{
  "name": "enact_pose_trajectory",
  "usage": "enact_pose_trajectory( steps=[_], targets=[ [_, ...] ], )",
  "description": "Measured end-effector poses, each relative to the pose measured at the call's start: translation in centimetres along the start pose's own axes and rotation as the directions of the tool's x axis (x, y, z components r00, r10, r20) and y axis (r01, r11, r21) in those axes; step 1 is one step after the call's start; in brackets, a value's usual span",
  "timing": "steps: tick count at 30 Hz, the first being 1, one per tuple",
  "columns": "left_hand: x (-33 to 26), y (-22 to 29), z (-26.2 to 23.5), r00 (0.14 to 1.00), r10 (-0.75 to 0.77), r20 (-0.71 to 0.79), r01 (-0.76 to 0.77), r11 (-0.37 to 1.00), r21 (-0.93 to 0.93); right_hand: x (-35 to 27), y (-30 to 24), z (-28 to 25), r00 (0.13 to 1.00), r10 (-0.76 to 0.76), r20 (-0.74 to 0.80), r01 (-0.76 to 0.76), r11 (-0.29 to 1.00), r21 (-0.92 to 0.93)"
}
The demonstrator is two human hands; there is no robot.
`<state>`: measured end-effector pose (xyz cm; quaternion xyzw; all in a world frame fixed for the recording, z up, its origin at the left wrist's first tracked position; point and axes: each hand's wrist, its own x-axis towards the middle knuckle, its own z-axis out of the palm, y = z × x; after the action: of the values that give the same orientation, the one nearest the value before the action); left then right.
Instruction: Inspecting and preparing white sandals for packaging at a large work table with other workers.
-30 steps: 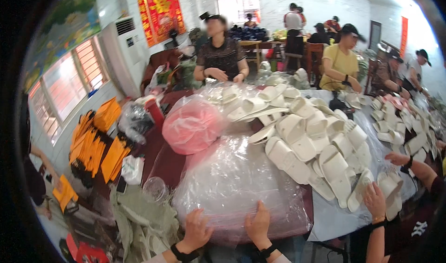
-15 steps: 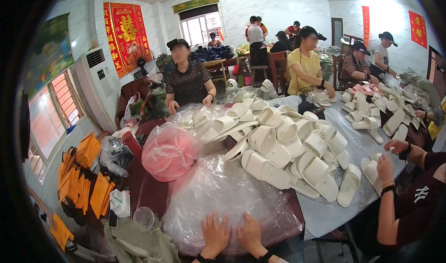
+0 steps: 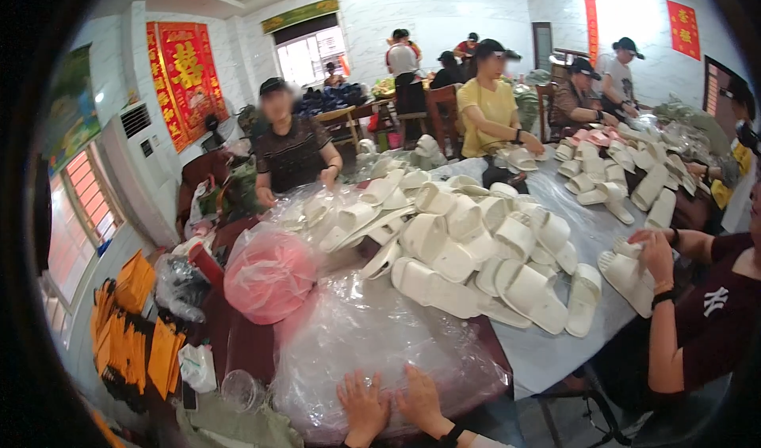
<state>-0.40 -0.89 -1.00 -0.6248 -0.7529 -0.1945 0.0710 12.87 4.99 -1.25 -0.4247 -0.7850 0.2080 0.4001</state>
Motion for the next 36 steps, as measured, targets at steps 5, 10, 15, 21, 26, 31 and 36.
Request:
enact_pose_trajectory(
  steps=[5, 10, 15, 21, 26, 31, 36],
  targets=[
    [-0.1, -0.3, 0.3, 1.0, -0.003, -0.001, 0.003, 1.0, 0.016, 0.0, 0.1, 0.4, 1.0, -0.003, -0.003, 0.003, 1.0, -0.026],
    [0.0, -0.1, 0.3, 1.0, -0.008, -0.015, 0.008, 1.0, 0.013, -0.2, 0.2, 0.3, 1.0, -0.002, -0.002, 0.002, 1.0, -0.023],
    [0.8, 1.8, -4.5, 0.954, 0.233, -0.187, -0.138, 0.899, 0.415, -0.6, 0.0, 0.2, 1.0, 0.014, 0.0, -0.014, 1.0, -0.003],
    [-0.3, 0.0, 0.0, 1.0, 0.009, -0.002, -0.009, 1.0, 0.026, -0.6, 0.0, 0.0, 1.0, -0.015, -0.021, 0.015, 1.0, -0.008],
    [0.2, 0.3, -0.7, 1.0, -0.014, 0.027, 0.013, 0.999, 0.029, 0.0, -0.1, 0.2, 0.999, -0.038, -0.011, 0.038, 0.998, -0.043],
    [0.4, 0.2, -0.4, 1.0, -0.017, -0.02, 0.018, 0.998, 0.054, 0.3, 0.1, 0.3, 0.996, -0.07, -0.054, 0.07, 0.998, -0.001],
    [0.4, 0.4, -0.5, 0.999, -0.033, 0.006, 0.033, 0.999, 0.017, 0.4, 0.2, 0.4, 0.998, -0.046, -0.036, 0.047, 0.998, 0.04]
  ],
)
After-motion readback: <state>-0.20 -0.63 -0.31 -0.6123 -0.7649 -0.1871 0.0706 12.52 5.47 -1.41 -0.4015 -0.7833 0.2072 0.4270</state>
